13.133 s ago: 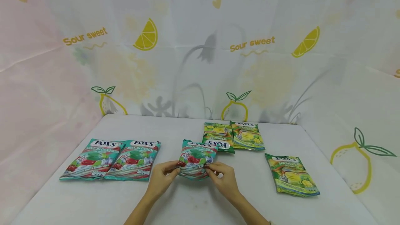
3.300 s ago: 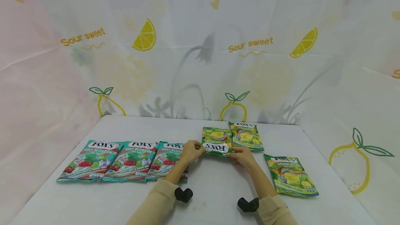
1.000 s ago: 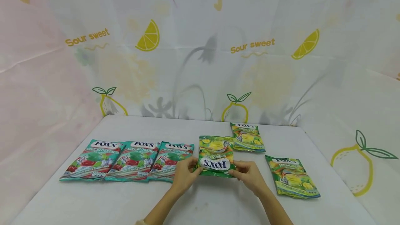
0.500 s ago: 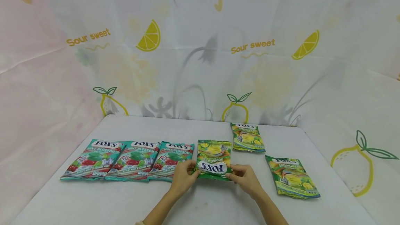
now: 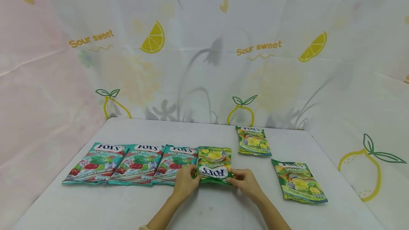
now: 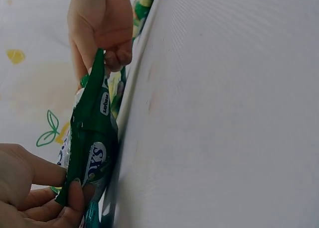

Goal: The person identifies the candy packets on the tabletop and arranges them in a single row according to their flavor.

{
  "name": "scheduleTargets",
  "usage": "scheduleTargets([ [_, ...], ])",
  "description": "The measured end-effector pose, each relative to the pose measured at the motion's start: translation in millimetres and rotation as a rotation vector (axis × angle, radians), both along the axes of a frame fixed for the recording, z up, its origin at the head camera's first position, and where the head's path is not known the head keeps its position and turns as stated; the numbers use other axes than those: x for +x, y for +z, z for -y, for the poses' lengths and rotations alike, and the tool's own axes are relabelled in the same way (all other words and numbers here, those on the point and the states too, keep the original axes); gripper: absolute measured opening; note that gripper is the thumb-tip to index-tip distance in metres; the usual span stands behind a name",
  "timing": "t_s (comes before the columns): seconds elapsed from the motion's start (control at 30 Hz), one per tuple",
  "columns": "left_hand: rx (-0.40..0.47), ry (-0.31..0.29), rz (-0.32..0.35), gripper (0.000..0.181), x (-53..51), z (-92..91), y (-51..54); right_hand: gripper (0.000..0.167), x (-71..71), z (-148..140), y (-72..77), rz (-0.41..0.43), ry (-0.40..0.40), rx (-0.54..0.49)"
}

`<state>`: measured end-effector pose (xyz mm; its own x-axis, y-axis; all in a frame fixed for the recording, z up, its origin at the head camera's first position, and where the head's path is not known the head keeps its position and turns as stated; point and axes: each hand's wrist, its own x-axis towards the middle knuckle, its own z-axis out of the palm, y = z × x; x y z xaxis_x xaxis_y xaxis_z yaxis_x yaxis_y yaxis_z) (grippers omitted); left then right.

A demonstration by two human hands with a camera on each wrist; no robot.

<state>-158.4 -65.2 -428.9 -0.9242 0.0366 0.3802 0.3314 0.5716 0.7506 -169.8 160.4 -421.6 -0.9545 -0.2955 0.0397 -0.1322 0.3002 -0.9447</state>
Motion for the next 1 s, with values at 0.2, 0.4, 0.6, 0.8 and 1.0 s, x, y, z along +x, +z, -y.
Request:
scheduleTargets([
  [0.2,-0.023,0.041,-0.013,0.019,-2.0,-0.5,-0.1,0.042,-2.1,2,-2.2,0.019,-0.037,0.016],
  [0.4,-0.05,0.082,-0.029,0.019,-3.1,-1.0,0.4,0.041,-2.3,4,-5.6,0.028,-0.098,0.056],
  [0.6,-0.051,0.083,-0.014,0.019,-4.8,-0.4,-0.7,0.042,-1.6,3,-6.5,0.021,-0.1,0.062],
  [0.8,-0.082,0.075,0.005,0.019,-3.6,1.7,0.3,0.042,-2.1,-1,-10.6,-0.015,-0.065,0.122],
  [1.0,-0.133,0.066,0.011,0.022,-2.7,2.5,0.8,0.042,1.4,-5,-11.5,-0.083,-0.032,0.209],
])
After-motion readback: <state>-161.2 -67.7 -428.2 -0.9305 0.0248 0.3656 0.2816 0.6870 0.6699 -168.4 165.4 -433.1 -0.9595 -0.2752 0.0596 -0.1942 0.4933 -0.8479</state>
